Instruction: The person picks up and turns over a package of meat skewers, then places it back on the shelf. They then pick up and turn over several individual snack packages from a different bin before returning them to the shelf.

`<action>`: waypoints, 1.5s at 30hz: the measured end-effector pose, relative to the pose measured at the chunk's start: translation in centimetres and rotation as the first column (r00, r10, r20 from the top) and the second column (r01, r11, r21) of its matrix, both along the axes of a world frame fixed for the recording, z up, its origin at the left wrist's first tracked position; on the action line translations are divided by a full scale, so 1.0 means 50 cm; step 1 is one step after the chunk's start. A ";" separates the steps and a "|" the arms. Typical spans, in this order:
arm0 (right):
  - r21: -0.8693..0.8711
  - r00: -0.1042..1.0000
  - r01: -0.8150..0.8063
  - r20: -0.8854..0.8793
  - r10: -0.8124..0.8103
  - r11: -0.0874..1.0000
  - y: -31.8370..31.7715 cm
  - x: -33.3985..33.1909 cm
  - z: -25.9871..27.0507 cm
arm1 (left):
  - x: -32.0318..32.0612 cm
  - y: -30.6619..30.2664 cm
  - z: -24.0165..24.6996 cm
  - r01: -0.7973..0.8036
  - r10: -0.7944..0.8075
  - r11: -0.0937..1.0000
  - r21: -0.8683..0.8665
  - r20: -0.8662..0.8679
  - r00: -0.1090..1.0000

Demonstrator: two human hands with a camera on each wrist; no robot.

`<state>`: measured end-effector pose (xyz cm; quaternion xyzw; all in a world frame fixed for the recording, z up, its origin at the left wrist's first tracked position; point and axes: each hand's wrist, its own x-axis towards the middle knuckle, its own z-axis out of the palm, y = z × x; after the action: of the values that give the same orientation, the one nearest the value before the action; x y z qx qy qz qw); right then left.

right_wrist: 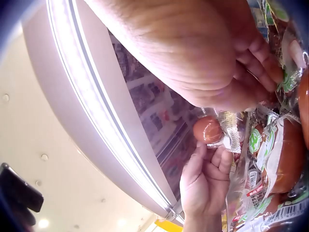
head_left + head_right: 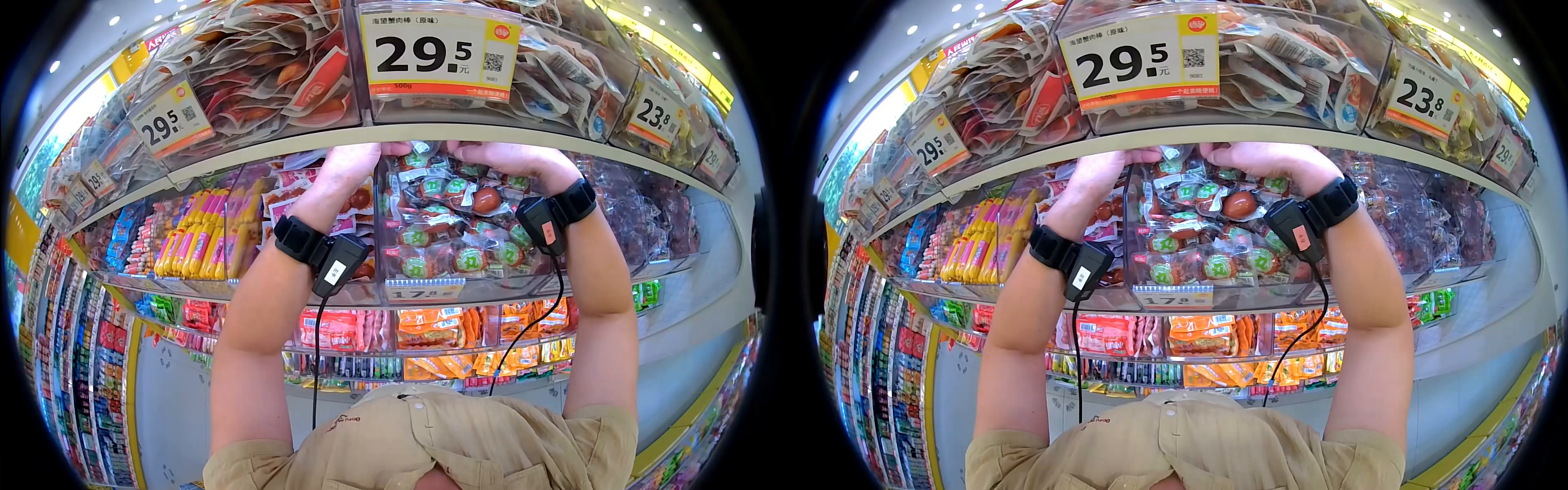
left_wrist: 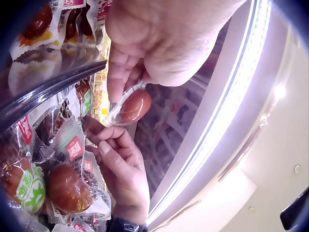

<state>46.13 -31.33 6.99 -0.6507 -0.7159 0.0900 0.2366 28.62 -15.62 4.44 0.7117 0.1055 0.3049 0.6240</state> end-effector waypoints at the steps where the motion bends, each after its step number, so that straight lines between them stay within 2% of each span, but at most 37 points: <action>1: 0.015 0.999 0.005 0.050 -0.006 1.000 0.003 0.005 -0.001 | 0.000 0.000 0.001 0.010 -0.010 1.000 -0.005 0.002 1.000; 2: 0.031 0.991 0.009 0.131 -0.013 0.999 0.003 0.009 -0.002 | 0.000 0.001 0.000 0.020 -0.020 1.000 -0.003 -0.003 1.000; 4: 0.031 0.989 0.018 0.144 -0.023 0.999 -0.003 0.009 -0.001 | 0.000 0.003 -0.002 0.040 -0.040 0.999 -0.002 -0.013 0.999; 5: 0.017 0.995 0.029 0.096 -0.030 0.999 -0.005 0.010 -0.001 | 0.000 0.001 -0.002 0.056 -0.056 0.998 -0.018 0.008 0.998; 7: -0.047 0.991 0.051 -0.124 -0.056 0.998 -0.010 0.011 0.001 | -0.002 -0.008 0.001 0.091 -0.088 0.995 -0.050 0.053 0.995; 10: -0.180 0.844 0.042 -0.520 -0.131 0.983 -0.005 0.013 -0.004 | -0.008 -0.023 0.012 0.190 -0.180 0.979 -0.075 0.123 0.976; 12: -0.236 0.787 0.020 -0.596 -0.161 0.972 -0.002 0.012 -0.005 | -0.010 -0.019 0.010 0.214 -0.210 0.976 -0.051 0.066 0.975; 13: -0.247 0.789 0.009 -0.594 -0.159 0.969 0.000 0.011 -0.004 | -0.009 -0.016 0.008 0.226 -0.225 0.973 -0.040 0.037 0.974; 16: -0.301 0.849 -0.007 -0.506 -0.154 0.954 -0.006 -0.003 0.005 | 0.001 -0.005 -0.011 0.136 -0.137 0.991 0.011 0.084 0.987; 19: -0.214 0.912 0.059 -0.386 -0.140 0.975 -0.017 -0.044 0.011 | 0.004 0.022 -0.025 0.156 -0.155 0.988 -0.017 0.070 0.985; 20: -0.197 0.925 0.022 -0.369 -0.094 0.980 -0.015 -0.045 0.013 | 0.005 0.023 -0.031 0.158 -0.156 0.987 -0.020 0.094 0.983; 23: -0.212 0.920 -0.037 -0.390 -0.050 0.977 -0.010 -0.052 0.021 | -0.001 0.005 -0.025 0.131 -0.127 0.991 -0.024 0.133 0.983; 25: -0.270 0.902 0.006 -0.413 -0.122 0.963 -0.004 -0.036 0.008 | -0.001 0.004 -0.022 0.067 -0.064 0.998 -0.018 0.116 0.991; 27: -0.279 0.866 -0.006 -0.481 -0.135 0.960 -0.004 -0.025 0.004 | -0.006 -0.006 -0.008 0.083 -0.072 0.992 -0.095 0.108 0.992; 30: -0.309 0.847 0.124 -0.462 -0.263 0.943 -0.030 -0.043 0.028 | -0.007 0.002 0.001 0.149 -0.139 0.978 -0.147 0.075 0.987; 31: -0.299 0.851 0.088 -0.473 -0.227 0.950 -0.026 -0.031 0.023 | -0.007 0.005 0.004 0.177 -0.170 0.972 -0.154 0.061 0.984; 33: -0.275 0.855 0.014 -0.495 -0.154 0.961 -0.009 0.000 0.005 | -0.010 -0.015 0.009 0.178 -0.175 0.982 -0.061 0.042 0.984; 37: -0.156 0.871 -0.002 -0.485 -0.075 0.988 0.001 0.007 -0.009 | -0.018 -0.021 0.017 0.196 -0.186 0.977 0.079 -0.126 0.974; 39: -0.096 0.879 -0.007 -0.475 -0.040 0.995 0.006 0.000 -0.007 | -0.026 -0.031 0.028 0.221 -0.203 0.968 0.118 -0.148 0.968; 42: -0.050 0.826 0.038 -0.561 -0.060 0.998 0.007 -0.012 -0.004 | -0.024 -0.020 0.025 0.285 -0.227 0.936 0.207 -0.264 0.938; 43: -0.006 0.834 0.020 -0.551 -0.020 1.000 0.008 -0.014 -0.003 | -0.021 -0.015 0.023 0.313 -0.231 0.919 0.239 -0.317 0.920; 45: 0.077 0.847 -0.017 -0.529 0.055 0.997 0.009 -0.016 -0.005 | -0.020 -0.012 0.019 0.302 -0.219 0.920 0.251 -0.310 0.925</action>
<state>45.33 -30.89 6.75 -0.5783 -0.6378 0.2458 0.4454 27.61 -16.21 5.40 0.8395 0.0481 0.1286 0.5258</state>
